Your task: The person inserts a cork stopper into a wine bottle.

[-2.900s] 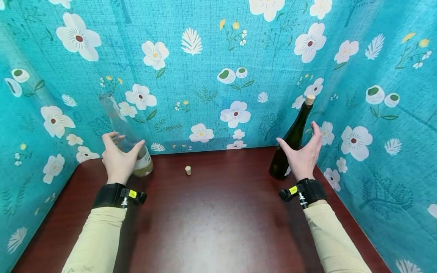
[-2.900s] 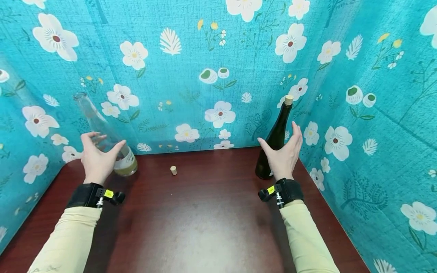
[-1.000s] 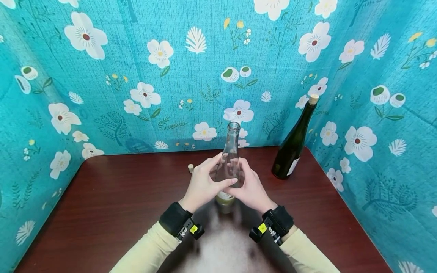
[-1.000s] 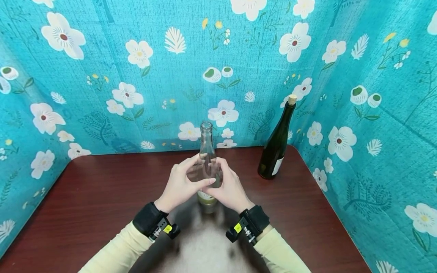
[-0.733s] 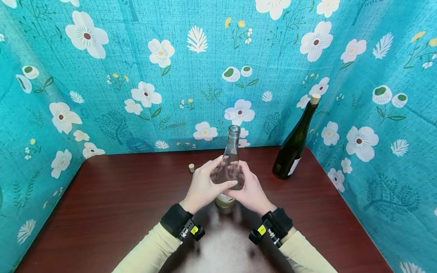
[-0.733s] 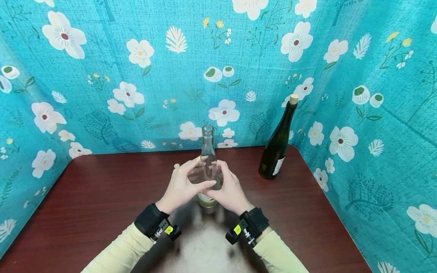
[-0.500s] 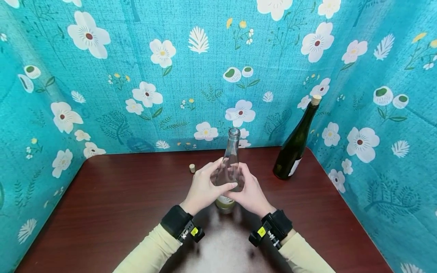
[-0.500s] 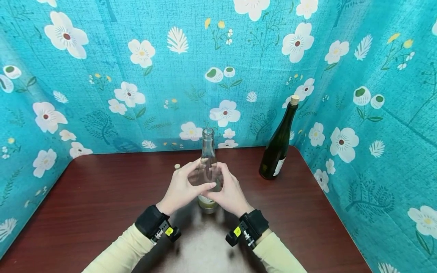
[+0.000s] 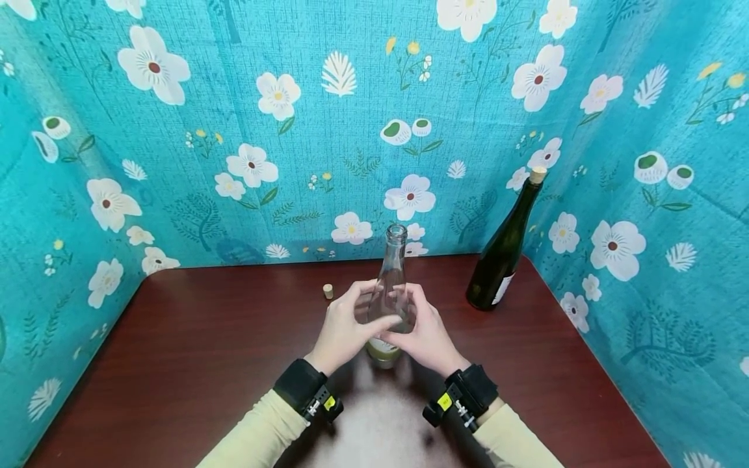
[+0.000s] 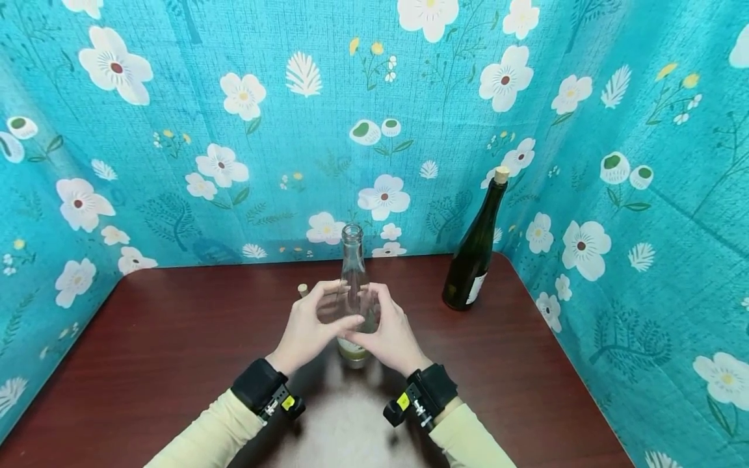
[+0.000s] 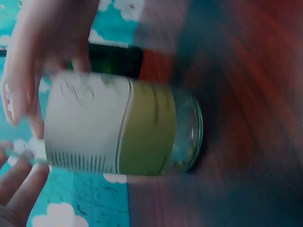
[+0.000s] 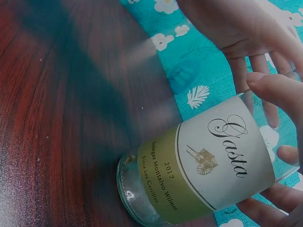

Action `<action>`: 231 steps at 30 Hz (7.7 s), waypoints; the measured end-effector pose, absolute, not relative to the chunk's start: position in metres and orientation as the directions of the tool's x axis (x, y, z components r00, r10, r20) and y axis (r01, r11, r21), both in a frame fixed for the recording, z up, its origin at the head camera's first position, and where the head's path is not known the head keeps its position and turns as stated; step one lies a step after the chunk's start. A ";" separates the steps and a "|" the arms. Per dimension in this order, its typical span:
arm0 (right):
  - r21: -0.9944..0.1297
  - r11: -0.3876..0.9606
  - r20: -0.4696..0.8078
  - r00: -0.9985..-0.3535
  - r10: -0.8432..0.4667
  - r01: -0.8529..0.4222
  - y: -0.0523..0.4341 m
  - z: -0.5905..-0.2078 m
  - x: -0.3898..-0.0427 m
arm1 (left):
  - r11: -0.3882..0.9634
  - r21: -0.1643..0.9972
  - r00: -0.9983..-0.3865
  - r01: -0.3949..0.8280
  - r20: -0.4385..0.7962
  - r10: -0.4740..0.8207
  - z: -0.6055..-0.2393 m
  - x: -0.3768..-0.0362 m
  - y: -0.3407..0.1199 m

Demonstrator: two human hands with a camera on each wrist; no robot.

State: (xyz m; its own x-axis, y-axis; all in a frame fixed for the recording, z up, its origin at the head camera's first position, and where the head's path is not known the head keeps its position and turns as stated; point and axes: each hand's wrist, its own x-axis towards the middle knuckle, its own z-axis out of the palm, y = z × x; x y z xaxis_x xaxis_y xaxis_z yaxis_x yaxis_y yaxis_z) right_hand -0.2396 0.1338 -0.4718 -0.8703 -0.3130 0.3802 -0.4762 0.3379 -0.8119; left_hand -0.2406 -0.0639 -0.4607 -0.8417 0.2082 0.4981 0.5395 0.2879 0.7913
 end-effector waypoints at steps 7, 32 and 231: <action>-0.819 0.323 0.390 -0.874 -0.290 -0.474 0.132 -0.473 -0.239 | 0.474 0.720 -0.846 0.507 0.520 0.116 -0.468 -0.268 -0.095; -0.843 0.332 0.323 -0.892 -0.318 -0.423 0.133 -0.472 -0.242 | 0.805 0.539 -0.940 0.246 0.334 0.063 -0.527 -0.330 -0.144; -0.758 0.633 0.424 -0.858 0.291 -0.160 0.315 -0.465 -0.236 | 0.528 0.620 -0.814 0.580 0.471 0.341 -0.456 -0.223 -0.059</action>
State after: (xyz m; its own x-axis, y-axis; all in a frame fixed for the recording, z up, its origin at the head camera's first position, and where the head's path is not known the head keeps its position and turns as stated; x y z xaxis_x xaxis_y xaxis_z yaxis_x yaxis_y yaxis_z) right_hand -0.2359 0.3146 -0.4654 -0.8578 0.2907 0.4239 -0.1599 0.6329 -0.7575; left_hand -0.2233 -0.0587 -0.4563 -0.8136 0.3408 0.4711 0.5802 0.5282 0.6200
